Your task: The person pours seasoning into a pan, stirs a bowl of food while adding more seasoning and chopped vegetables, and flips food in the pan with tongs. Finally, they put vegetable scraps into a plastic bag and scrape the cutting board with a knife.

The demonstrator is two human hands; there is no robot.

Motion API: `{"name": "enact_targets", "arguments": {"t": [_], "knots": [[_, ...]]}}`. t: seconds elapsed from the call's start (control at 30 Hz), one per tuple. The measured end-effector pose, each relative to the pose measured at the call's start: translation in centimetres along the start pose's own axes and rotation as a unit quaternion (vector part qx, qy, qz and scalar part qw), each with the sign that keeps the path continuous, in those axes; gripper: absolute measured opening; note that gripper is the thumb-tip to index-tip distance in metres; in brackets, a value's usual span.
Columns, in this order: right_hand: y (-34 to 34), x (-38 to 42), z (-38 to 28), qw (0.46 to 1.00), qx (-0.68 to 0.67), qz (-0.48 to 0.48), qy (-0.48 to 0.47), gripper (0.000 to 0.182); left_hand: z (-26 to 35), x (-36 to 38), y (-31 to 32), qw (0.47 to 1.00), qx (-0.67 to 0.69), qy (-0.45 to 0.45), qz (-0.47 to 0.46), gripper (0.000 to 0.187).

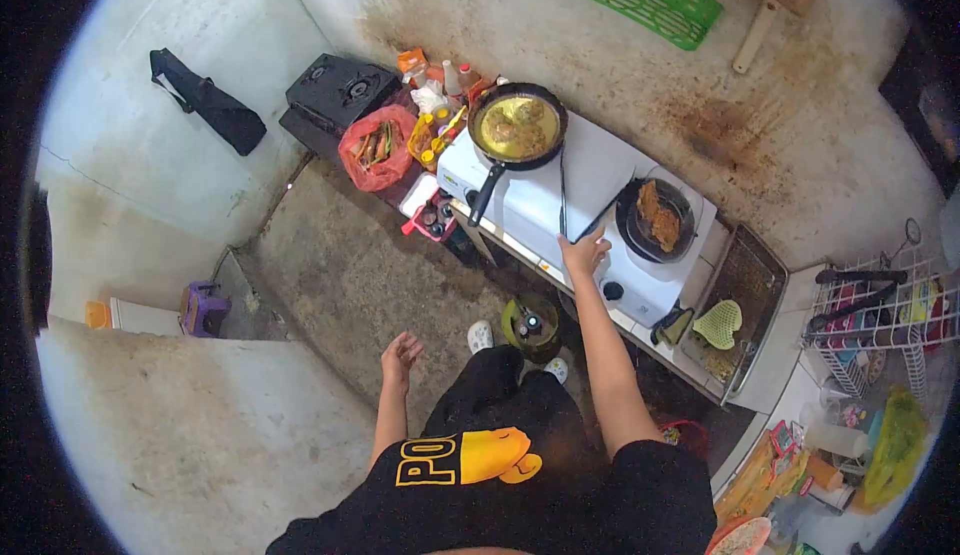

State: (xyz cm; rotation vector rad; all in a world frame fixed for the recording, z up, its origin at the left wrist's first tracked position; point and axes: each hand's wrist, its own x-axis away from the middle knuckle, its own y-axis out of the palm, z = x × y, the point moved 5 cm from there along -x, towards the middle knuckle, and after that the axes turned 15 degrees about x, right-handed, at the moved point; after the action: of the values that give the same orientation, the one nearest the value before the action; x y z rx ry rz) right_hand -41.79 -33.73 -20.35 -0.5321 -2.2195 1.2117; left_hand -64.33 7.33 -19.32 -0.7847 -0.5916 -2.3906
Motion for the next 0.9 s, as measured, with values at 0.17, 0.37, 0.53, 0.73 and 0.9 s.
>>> {"name": "enact_targets", "arguments": {"t": [0.17, 0.37, 0.53, 0.73, 0.9], "knots": [[0.3, -1.6, -5.1, 0.974, 0.184, 0.094, 0.095, 0.101, 3.7, -4.6, -1.2, 0.999, 0.046, -0.002, 0.007, 0.047], [1.4, -3.4, -6.5, 0.965, 0.206, 0.099, 0.132, 0.082, 10.1, -16.7, 4.6, 0.991, -0.079, -0.02, -0.107, 0.048], [0.8, -2.2, -6.4, 0.964, 0.189, 0.062, 0.179, 0.076, 14.0, -25.2, 13.9, 0.97, -0.094, -0.004, -0.226, 0.041], [1.7, 0.1, -0.2, 0.999, -0.006, 0.036, 0.015, 0.049, 10.3, -27.4, 23.0, 0.943, -0.145, -0.089, -0.288, 0.034], [-6.1, 8.0, -11.0, 0.874, -0.441, -0.196, 0.06, 0.031, 6.2, -23.0, 25.5, 0.886, -0.207, -0.224, -0.349, 0.042]]}}
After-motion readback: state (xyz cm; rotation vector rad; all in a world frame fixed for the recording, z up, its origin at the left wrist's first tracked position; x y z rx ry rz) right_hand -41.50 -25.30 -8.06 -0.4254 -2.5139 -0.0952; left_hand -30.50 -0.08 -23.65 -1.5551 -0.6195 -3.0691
